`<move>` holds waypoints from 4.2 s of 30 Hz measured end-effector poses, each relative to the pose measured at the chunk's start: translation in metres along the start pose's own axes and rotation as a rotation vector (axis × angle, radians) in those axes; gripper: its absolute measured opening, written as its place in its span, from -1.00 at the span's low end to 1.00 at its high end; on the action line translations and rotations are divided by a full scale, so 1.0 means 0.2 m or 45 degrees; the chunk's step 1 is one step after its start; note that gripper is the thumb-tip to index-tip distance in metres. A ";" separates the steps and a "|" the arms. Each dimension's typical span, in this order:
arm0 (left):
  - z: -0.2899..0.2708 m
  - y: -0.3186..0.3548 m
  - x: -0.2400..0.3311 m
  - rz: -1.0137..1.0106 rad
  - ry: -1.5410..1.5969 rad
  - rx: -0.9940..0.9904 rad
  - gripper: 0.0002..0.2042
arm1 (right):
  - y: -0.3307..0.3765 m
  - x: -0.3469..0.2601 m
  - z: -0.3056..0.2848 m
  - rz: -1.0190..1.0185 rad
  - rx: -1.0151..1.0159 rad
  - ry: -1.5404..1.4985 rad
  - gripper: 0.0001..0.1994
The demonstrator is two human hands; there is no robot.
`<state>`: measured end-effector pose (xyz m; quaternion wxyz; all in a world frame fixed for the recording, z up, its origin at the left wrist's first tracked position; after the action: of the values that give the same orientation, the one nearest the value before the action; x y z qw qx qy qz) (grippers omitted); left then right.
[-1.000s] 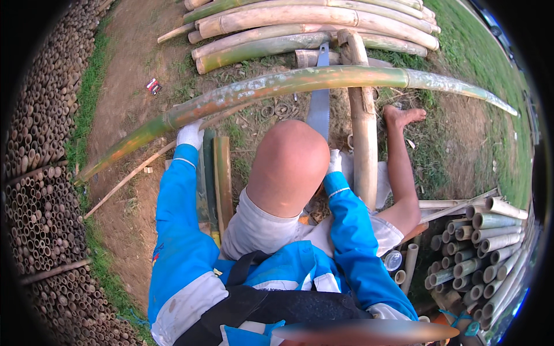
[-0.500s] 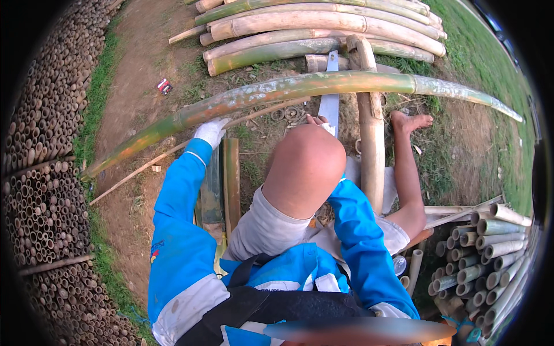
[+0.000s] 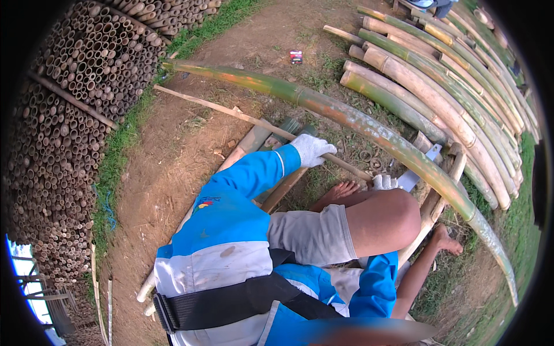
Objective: The person sits on the ground and uses a hand saw to cut a long bamboo pole into shorter sections. The person repeatedly positions the saw, cuts through the bamboo, and sets the cut pieces aside. The cut pieces are placed in a pile nearby.
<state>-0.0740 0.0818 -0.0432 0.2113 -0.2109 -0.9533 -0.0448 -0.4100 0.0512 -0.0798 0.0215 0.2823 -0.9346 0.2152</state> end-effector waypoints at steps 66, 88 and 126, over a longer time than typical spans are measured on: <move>-0.55 -0.59 -0.07 0.011 0.138 -0.124 -0.41 | -0.33 0.55 -0.41 0.121 -0.119 -0.102 -0.53; -0.40 -0.64 0.08 0.195 -0.253 0.070 -0.28 | -0.30 0.61 -0.22 0.277 0.085 -0.124 -0.73; 0.00 -1.28 0.75 0.244 -0.175 -0.133 -0.03 | 0.81 -0.42 -0.10 0.679 -0.978 -0.625 -0.29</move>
<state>-0.3056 -0.0935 0.0217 0.1374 -0.3144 -0.9374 -0.0593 -0.4285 0.2239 -0.1385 -0.1516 0.0485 -0.9630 -0.2174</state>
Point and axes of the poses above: each hand's wrist, its own y-axis away from the middle knuckle, its own z-axis out of the palm, x = y × z, the point moved 3 cm from there along -y, towards the middle knuckle, and after that the axes turned 9 degrees about y, right-handed, at the moved point
